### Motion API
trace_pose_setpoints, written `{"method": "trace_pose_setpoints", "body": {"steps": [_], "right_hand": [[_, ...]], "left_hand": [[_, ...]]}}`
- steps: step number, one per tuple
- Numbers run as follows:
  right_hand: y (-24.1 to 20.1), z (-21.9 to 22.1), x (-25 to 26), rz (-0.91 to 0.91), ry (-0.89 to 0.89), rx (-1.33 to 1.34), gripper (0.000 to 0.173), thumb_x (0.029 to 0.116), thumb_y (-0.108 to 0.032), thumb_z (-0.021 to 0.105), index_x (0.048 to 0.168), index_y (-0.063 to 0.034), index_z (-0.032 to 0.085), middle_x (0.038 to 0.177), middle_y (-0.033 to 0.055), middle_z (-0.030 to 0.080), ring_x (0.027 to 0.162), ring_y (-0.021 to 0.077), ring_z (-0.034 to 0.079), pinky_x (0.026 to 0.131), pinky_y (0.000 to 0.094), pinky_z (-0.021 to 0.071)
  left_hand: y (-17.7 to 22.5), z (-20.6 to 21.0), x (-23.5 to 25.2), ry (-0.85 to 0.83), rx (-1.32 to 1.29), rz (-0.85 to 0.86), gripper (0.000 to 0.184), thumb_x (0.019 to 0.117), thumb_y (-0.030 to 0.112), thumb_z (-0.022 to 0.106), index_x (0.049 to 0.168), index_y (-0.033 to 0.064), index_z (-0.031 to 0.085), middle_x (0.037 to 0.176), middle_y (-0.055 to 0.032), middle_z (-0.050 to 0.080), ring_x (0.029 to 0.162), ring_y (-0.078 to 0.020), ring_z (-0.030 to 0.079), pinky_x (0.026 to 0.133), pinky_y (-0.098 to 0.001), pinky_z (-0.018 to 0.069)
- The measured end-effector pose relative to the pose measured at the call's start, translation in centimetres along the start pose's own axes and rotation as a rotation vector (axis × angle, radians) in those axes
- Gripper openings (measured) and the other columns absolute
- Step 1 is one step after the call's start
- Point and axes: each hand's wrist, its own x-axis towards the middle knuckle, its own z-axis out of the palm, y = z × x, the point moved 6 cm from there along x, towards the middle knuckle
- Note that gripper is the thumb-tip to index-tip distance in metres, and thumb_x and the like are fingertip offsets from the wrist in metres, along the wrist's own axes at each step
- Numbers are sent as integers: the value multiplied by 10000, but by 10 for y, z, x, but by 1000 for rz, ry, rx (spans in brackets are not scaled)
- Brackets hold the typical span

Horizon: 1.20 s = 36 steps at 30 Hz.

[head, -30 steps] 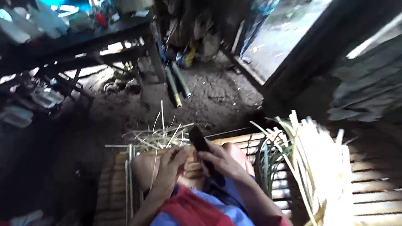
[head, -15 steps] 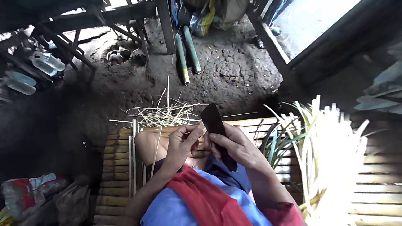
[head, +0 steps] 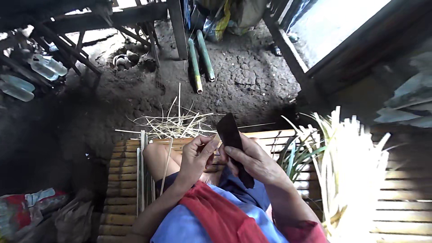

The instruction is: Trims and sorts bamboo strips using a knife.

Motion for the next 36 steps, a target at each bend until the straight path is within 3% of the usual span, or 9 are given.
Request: {"method": "trace_pose_setpoints", "body": {"steps": [11, 16, 20, 21, 23, 25, 28, 32, 36], "right_hand": [[-31, -7, 5, 155, -297, -124, 80, 1038, -123, 432, 1096, -106, 485, 696, -51, 588, 455, -5, 509, 422, 146, 454], [-13, -4, 9, 143, -347, -30, 211, 1063, -140, 447, 1267, -100, 416, 708, -67, 572, 524, 3, 550, 495, 170, 495], [-1, -15, 28, 101, -178, -174, 368, 1044, -282, 539, 1310, -32, 492, 793, 4, 591, 598, 66, 574, 573, 253, 519], [-4, -18, 34, 27, -88, -220, 341, 1031, -295, 583, 1216, -8, 577, 772, 13, 609, 588, 60, 573, 568, 246, 511], [-13, -16, 43, -189, 41, -231, 266, 990, -256, 655, 1006, 8, 678, 710, -4, 645, 556, 8, 575, 536, 194, 499], [-23, -7, 46, -415, 124, -247, 273, 965, -226, 676, 916, 42, 703, 712, 30, 665, 587, -1, 580, 560, 179, 488], [-32, -3, 45, -646, 256, -302, 361, 977, -271, 661, 857, 69, 681, 726, 98, 662, 655, 48, 612, 619, 207, 506], [-31, -6, 29, -672, 319, -212, 321, 995, -246, 640, 900, 58, 680, 745, 63, 677, 673, 13, 628, 640, 186, 529], [-42, -30, 5, -686, 453, -151, 232, 1019, -263, 620, 914, -58, 653, 675, -80, 612, 581, -74, 550, 553, 123, 485]], "left_hand": [[9, 14, -6, -139, -72, -4, 145, 1025, 42, 547, 918, 62, 642, 722, 52, 645, 527, 51, 509, 483, -109, 426], [4, 9, -4, -83, -75, -36, 147, 1011, 36, 558, 897, 74, 643, 669, 83, 610, 481, 53, 494, 443, -113, 429], [2, -8, 5, -137, 53, -24, 178, 1040, 128, 509, 1015, 64, 673, 690, 47, 681, 550, -37, 633, 541, -201, 560], [5, -13, 9, -188, 85, 59, 294, 1076, 267, 477, 1055, 86, 707, 767, 47, 724, 630, -45, 676, 615, -218, 588], [12, -18, 25, -80, 53, 203, 508, 1082, 480, 378, 912, 205, 770, 793, 104, 731, 678, 3, 676, 658, -183, 587], [13, -4, 43, 71, -211, 218, 513, 1105, 405, 297, 843, 266, 715, 819, 138, 732, 774, 49, 675, 733, -152, 562], [12, 21, 59, -29, -492, 209, 408, 1019, 546, 467, 849, 282, 728, 865, 121, 704, 873, 20, 668, 795, -160, 556], [9, 38, 52, 50, -601, 85, 609, 1032, 644, 308, 719, 253, 654, 722, 101, 651, 725, 4, 660, 660, -173, 566], [-19, 9, 65, 349, -726, 10, 701, 1106, 462, 61, 554, 231, 425, 490, 91, 501, 492, -35, 571, 544, -197, 533]]}}
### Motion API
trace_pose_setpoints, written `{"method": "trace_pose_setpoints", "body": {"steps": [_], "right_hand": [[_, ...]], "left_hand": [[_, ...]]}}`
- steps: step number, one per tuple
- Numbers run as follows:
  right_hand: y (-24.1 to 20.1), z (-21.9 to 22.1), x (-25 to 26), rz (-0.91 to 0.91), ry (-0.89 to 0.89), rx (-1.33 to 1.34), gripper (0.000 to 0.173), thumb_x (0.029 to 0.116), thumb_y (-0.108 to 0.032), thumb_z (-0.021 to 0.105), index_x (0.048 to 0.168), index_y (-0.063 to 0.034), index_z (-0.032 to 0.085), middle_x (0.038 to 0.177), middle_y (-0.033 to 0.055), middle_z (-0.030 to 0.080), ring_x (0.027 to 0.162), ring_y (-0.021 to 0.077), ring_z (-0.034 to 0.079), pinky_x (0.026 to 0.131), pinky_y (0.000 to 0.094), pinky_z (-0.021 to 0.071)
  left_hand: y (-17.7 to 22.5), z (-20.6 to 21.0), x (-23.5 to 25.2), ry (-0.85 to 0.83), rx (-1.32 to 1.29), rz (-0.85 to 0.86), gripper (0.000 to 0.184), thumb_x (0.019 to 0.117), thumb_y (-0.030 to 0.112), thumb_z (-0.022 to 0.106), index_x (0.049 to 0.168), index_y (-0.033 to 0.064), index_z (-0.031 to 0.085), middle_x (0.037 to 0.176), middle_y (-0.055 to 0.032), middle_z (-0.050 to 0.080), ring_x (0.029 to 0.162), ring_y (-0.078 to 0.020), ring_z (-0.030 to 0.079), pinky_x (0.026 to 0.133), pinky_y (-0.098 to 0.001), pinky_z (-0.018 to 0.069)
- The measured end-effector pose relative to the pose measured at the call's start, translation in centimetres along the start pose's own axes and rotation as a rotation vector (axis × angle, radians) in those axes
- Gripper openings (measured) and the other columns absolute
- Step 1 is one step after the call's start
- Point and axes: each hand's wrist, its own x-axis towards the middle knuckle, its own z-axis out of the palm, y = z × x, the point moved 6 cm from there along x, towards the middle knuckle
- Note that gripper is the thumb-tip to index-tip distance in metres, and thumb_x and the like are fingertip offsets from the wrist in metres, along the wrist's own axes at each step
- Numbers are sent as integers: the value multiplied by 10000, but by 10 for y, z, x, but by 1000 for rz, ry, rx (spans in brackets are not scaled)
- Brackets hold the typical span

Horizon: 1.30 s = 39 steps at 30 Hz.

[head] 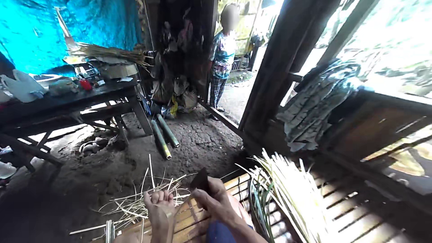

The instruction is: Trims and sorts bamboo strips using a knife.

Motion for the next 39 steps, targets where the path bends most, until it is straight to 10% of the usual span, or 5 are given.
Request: {"method": "trace_pose_setpoints", "body": {"steps": [6, 17, 24, 34, 39], "right_hand": [[28, -15, 21, -1, 57, -267, 278, 967, -219, 666, 868, 40, 685, 701, 16, 649, 606, -13, 589, 573, 169, 507], [3, -18, -13, 135, -293, -76, 309, 1024, -250, 581, 864, 2, 660, 674, -38, 618, 596, -78, 545, 568, 105, 460], [39, -30, 10, 131, -6, -318, 245, 961, -217, 659, 865, 4, 697, 685, -39, 646, 604, -50, 581, 585, 150, 503], [13, -6, -37, 184, -362, -76, 335, 1029, -238, 578, 851, 31, 669, 678, 4, 638, 611, -49, 571, 591, 117, 472], [36, -21, -9, 239, -57, -366, 254, 961, -163, 646, 826, 43, 703, 652, -2, 642, 578, -18, 572, 584, 174, 499]], "left_hand": [[-24, 22, -22, -298, -20, -386, 677, 1066, 589, 200, 755, 191, 651, 662, 27, 652, 653, -105, 662, 685, -267, 571], [-3, -71, 31, 307, -123, -54, 588, 1106, 317, 132, 571, 226, 357, 419, 84, 404, 359, -61, 444, 433, -215, 450], [-18, -3, -28, -315, 120, -386, 650, 1112, 411, 109, 767, 221, 626, 575, 77, 601, 454, -14, 560, 435, -161, 472], [-4, -90, 22, 343, -144, -89, 559, 1117, 278, 138, 623, 203, 391, 416, 116, 382, 328, 16, 374, 370, -120, 331], [-34, -32, -23, -305, 62, -375, 611, 1111, 348, 145, 839, 195, 670, 711, 28, 708, 688, -96, 700, 710, -248, 584]]}}
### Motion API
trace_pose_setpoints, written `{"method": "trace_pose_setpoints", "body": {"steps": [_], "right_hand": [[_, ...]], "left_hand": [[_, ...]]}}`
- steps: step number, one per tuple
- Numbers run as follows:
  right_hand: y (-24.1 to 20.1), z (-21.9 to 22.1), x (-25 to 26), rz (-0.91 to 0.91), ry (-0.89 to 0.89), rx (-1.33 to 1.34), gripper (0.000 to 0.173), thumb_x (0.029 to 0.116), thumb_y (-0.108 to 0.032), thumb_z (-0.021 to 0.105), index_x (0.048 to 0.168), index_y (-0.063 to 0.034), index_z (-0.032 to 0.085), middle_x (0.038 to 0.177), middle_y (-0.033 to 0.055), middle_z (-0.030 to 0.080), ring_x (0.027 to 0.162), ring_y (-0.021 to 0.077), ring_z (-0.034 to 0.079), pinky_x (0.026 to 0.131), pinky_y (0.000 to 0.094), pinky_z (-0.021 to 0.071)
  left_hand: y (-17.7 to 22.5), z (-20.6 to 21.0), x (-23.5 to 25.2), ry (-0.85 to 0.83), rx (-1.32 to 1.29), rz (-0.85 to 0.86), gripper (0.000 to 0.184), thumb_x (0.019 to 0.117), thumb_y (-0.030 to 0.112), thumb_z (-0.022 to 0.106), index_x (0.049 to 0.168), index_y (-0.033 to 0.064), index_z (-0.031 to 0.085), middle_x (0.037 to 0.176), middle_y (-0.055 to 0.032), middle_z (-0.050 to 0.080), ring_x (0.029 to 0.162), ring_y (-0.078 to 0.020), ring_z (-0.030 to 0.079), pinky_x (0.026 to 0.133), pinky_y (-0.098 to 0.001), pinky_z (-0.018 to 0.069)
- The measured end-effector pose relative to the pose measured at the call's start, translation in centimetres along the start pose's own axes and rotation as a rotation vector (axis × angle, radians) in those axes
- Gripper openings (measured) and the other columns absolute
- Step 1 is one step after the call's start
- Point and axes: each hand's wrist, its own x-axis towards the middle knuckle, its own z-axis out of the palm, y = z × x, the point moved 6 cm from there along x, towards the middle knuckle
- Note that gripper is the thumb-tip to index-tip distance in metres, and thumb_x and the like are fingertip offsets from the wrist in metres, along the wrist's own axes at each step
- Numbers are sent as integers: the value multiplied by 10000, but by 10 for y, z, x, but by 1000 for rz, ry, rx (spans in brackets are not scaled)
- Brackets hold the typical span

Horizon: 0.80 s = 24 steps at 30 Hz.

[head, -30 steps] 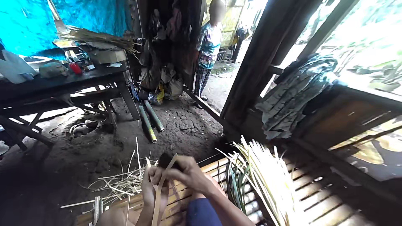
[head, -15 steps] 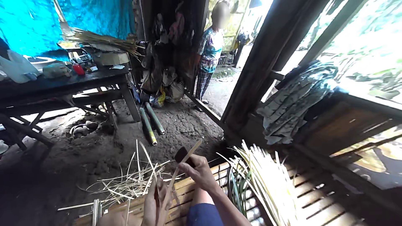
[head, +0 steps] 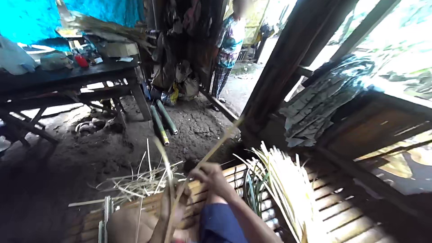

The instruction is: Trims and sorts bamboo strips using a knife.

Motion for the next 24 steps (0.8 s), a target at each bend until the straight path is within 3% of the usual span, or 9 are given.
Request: {"method": "trace_pose_setpoints", "body": {"steps": [4, 6, 8, 10, 12, 15, 18, 22, 24], "right_hand": [[3, 2, 1, -57, -80, -81, 309, 981, -249, 616, 811, 2, 677, 658, -49, 605, 599, -58, 549, 592, 143, 481], [5, 24, -16, -67, -219, -50, 353, 979, -303, 641, 761, -28, 673, 639, -25, 586, 571, -12, 523, 550, 183, 449], [2, 22, -35, 35, -322, 161, 297, 1002, -326, 609, 784, -142, 692, 661, -110, 604, 564, -60, 522, 516, 138, 452], [-8, 4, -48, 106, -370, 330, 247, 1022, -409, 566, 856, -284, 700, 694, -190, 614, 579, -106, 537, 519, 91, 458], [-10, -9, -47, 113, -326, 312, 268, 1035, -452, 549, 871, -301, 696, 696, -199, 608, 577, -107, 541, 519, 85, 459], [11, -17, -30, 190, -88, -31, 314, 1010, -342, 568, 778, -144, 644, 616, -139, 571, 503, -56, 520, 482, 161, 459], [12, -19, -15, 168, -16, -18, 291, 1048, -406, 539, 808, -259, 615, 642, -204, 608, 520, -70, 560, 491, 149, 499], [1, 35, -37, 43, -318, 50, 239, 972, -294, 657, 879, -79, 706, 730, -82, 668, 626, -51, 602, 585, 167, 532], [3, 43, -47, 79, -404, 174, 282, 1010, -297, 603, 836, -92, 686, 677, -108, 613, 598, -76, 561, 562, 117, 489]], "left_hand": [[1, 30, -6, 181, 18, -30, 579, 1118, 289, 114, 732, 174, 530, 562, 64, 560, 515, -48, 565, 564, -199, 513], [2, 14, 1, 274, -7, 34, 520, 1125, 354, 178, 771, 203, 527, 587, 89, 532, 519, -18, 547, 545, -176, 501], [11, -13, 7, 320, -73, 158, 491, 1121, 357, 165, 762, 236, 479, 529, 131, 439, 461, 4, 459, 513, -154, 435], [27, -45, 6, 603, -265, 272, 473, 1117, 295, 199, 719, 219, 442, 472, 124, 379, 399, -23, 397, 466, -177, 392], [32, -59, -2, 757, -274, 299, 447, 1110, 289, 221, 731, 210, 444, 484, 106, 401, 405, -40, 416, 468, -190, 404], [11, -25, -14, 354, 66, 52, 428, 1123, 370, 135, 992, 197, 504, 724, 85, 606, 673, -52, 624, 675, -219, 537], [-8, 9, -30, -4, 107, -147, 502, 1116, 341, 152, 855, 180, 550, 669, 58, 575, 641, -69, 586, 656, -228, 509], [-5, 15, -32, 279, -66, -63, 502, 1120, 376, 205, 772, 210, 526, 615, 80, 527, 543, -27, 541, 525, -179, 475], [1, 3, -33, 398, -78, 22, 521, 1114, 373, 175, 732, 238, 503, 583, 102, 506, 524, -20, 523, 535, -189, 473]]}}
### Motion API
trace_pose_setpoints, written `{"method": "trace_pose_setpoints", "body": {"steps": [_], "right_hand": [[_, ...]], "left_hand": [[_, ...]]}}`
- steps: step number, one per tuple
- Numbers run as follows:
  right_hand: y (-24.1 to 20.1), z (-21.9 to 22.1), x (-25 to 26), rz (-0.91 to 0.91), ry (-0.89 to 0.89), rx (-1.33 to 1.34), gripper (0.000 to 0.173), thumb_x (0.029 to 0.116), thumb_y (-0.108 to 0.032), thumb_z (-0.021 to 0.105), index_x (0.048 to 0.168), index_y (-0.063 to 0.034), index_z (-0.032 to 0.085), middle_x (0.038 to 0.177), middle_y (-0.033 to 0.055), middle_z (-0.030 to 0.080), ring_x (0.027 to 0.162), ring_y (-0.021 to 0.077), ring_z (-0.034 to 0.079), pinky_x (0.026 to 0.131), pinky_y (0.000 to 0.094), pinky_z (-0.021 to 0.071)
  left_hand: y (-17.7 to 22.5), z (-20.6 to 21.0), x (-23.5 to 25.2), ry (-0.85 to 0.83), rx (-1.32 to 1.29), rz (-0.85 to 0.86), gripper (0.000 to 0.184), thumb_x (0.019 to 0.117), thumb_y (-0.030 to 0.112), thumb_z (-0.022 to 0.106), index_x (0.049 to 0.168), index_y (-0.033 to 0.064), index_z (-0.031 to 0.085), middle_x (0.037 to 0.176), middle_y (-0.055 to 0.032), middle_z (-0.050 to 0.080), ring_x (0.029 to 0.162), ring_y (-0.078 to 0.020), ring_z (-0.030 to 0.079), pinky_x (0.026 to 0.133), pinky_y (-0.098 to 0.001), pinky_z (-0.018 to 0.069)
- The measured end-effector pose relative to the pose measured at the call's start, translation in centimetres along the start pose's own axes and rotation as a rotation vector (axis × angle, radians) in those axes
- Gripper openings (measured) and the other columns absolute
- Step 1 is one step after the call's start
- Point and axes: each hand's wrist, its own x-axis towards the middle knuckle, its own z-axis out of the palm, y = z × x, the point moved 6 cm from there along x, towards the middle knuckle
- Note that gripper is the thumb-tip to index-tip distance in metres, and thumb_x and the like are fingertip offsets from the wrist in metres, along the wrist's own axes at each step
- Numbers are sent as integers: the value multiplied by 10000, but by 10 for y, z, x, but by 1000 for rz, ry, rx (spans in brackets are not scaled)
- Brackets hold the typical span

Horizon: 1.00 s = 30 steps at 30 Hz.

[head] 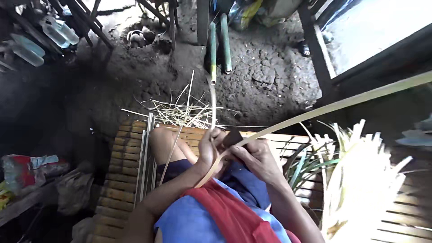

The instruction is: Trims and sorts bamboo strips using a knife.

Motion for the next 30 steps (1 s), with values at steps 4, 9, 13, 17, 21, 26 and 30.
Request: {"method": "trace_pose_setpoints", "body": {"steps": [4, 9, 13, 17, 21, 26, 30], "right_hand": [[-11, -9, -16, 39, -94, 238, 257, 1045, -391, 557, 890, -216, 664, 686, -181, 590, 606, -115, 545, 560, 77, 474], [4, -27, -2, 125, 213, -85, 303, 1005, -398, 595, 800, -179, 642, 622, -167, 593, 532, -78, 557, 510, 121, 494], [-3, 10, -4, -50, 81, -124, 333, 998, -329, 639, 845, -40, 701, 704, -32, 653, 630, -33, 588, 595, 158, 502], [-21, 18, -24, -146, -154, -17, 459, 1056, -451, 529, 881, -46, 656, 758, 6, 636, 728, -36, 588, 693, 140, 486], [-15, 0, -14, -98, 41, -193, 453, 1034, -425, 576, 852, -23, 682, 708, 0, 641, 656, -42, 579, 624, 140, 492], [3, 7, 6, 9, 169, -274, 347, 935, -359, 695, 798, -41, 680, 649, -46, 609, 585, -51, 557, 556, 153, 479], [8, 20, 11, -33, 183, -297, 423, 948, -374, 666, 695, -36, 646, 584, -28, 557, 539, -38, 512, 527, 146, 421]], "left_hand": [[16, -37, 19, 284, -179, 110, 556, 1117, 399, 131, 691, 223, 442, 485, 107, 391, 432, -50, 439, 514, -207, 442], [6, -1, -7, -334, 323, -44, 527, 1108, 358, 102, 875, 197, 547, 710, 70, 595, 695, -63, 613, 690, -232, 527], [1, -8, -10, -187, 217, -108, 510, 1118, 414, 223, 796, 211, 561, 640, 83, 551, 580, -18, 557, 569, -169, 486], [24, -36, 10, -44, 1, 40, 452, 1122, 406, 211, 784, 243, 463, 540, 132, 374, 433, 0, 357, 465, -146, 359], [13, -23, 1, -251, 100, -47, 443, 1108, 466, 202, 895, 287, 548, 619, 128, 505, 480, 20, 469, 467, -128, 423], [14, 2, 4, -285, 319, -41, 404, 1121, 402, 270, 895, 208, 542, 626, 99, 482, 521, 14, 470, 511, -130, 428], [25, 19, 45, -148, 176, 37, 363, 1135, 297, 256, 869, 198, 481, 521, 135, 368, 398, 30, 340, 427, -110, 338]]}}
